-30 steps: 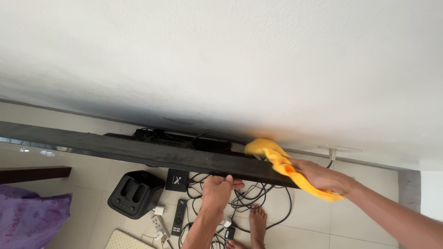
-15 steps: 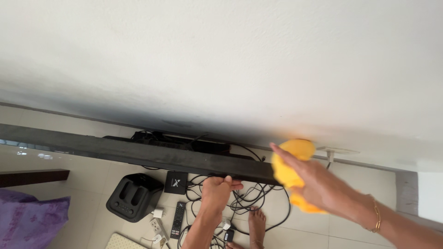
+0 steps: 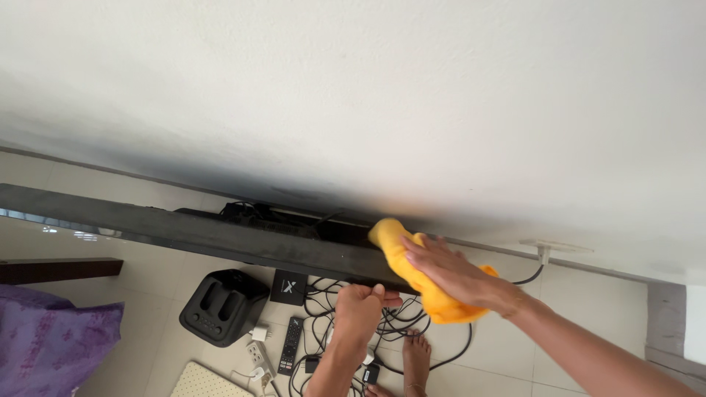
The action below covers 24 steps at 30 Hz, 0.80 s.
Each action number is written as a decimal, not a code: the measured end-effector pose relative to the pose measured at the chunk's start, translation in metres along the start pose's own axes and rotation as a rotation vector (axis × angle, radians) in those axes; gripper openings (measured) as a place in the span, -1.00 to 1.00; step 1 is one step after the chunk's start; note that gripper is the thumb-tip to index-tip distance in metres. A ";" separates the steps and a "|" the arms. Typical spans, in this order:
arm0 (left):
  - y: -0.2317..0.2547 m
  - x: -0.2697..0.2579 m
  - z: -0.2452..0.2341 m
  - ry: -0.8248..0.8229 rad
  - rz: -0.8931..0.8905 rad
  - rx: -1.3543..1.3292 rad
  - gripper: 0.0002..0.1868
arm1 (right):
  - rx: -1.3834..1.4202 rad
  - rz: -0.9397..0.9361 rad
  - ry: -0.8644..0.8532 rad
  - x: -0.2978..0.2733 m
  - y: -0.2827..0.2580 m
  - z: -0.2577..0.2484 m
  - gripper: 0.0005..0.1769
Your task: The person wipes the top edge, back, and screen of a television with a yellow cloth.
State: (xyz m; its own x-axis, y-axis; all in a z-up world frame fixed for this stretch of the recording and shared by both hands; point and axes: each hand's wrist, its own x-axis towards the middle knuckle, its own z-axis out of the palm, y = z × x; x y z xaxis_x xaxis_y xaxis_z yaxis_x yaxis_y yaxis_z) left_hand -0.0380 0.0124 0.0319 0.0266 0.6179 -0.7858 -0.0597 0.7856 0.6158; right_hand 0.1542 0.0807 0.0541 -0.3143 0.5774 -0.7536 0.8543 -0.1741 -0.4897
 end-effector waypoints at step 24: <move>0.010 -0.004 -0.002 -0.010 -0.025 0.094 -0.61 | -0.414 -0.025 -0.090 0.001 0.167 -0.006 -0.27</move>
State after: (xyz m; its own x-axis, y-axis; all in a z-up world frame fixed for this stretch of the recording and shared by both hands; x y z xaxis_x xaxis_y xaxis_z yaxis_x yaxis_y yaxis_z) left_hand -0.0405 0.0173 0.0411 0.0365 0.5978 -0.8008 0.0352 0.8001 0.5988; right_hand 0.2991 0.0571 -0.0262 -0.3565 0.5025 -0.7877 0.9343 0.1850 -0.3049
